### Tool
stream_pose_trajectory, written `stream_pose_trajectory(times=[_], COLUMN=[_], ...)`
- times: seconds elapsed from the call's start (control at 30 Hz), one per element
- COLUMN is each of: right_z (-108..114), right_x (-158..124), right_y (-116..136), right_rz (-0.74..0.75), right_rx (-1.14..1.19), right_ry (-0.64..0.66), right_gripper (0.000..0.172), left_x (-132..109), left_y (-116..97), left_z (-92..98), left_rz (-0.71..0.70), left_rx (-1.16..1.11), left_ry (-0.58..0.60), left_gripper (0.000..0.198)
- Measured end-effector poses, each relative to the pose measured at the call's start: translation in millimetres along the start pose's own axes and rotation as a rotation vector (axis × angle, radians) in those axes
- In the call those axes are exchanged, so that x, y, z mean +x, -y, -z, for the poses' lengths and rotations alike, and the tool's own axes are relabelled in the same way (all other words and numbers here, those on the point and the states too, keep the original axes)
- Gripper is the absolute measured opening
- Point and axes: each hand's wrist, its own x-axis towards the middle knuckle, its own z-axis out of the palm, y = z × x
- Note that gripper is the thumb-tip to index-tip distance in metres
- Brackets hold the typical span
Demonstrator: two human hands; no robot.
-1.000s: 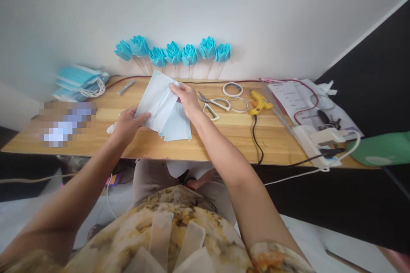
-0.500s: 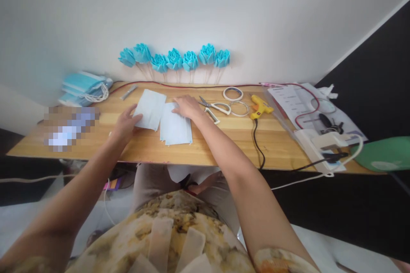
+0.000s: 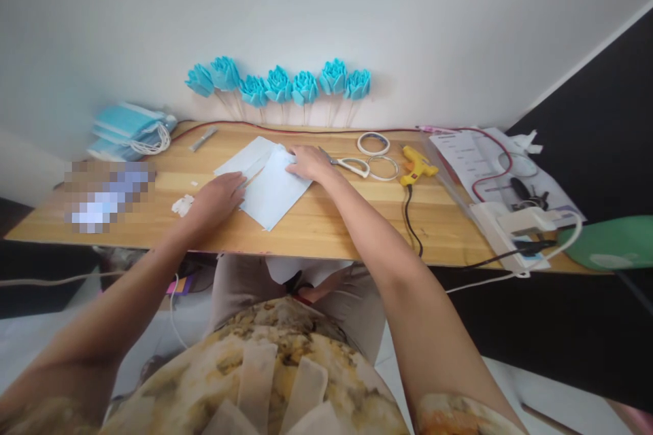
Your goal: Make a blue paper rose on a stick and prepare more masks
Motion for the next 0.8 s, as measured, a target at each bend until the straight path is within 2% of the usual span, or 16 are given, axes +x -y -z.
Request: stream_pose_trajectory(times=[0.07, 0.2, 0.4, 0.53, 0.6, 0.67, 0.73, 0.8], right_z=[4, 10, 4, -6, -7, -3, 4, 11], right_x=[-3, -2, 14, 22, 20, 12, -1, -15], right_y=[-5, -11, -10, -10, -11, -14, -19, -24], right_rz=[-0.005, 0.010, 0.056, 0.070, 0.100, 0.138, 0.149, 0.125], right_rx=[0.015, -0.011, -0.054, 0.021, 0.048, 0.076, 0.112, 0.130], right_ry=[-0.035, -0.014, 0.008, -0.104, -0.202, -0.281, -0.319, -0.320], right_gripper=[0.040, 0.044, 0.037, 0.056, 0.060, 0.054, 0.049, 0.044], left_x=[-2, -4, -11, -16, -14, -10, -4, 0], left_y=[-2, -3, -14, -23, -18, -7, 5, 12], left_z=[4.6, 13.0, 13.2, 11.1, 9.9, 8.4, 7.3, 7.6], left_rz=[-0.019, -0.041, -0.112, -0.169, -0.160, -0.121, -0.082, -0.046], left_rx=[0.056, 0.091, 0.007, -0.029, -0.053, -0.069, -0.059, -0.028], left_ry=[0.002, 0.011, -0.036, -0.065, -0.099, -0.143, -0.153, -0.111], left_gripper=[0.039, 0.037, 0.039, 0.041, 0.042, 0.042, 0.042, 0.044])
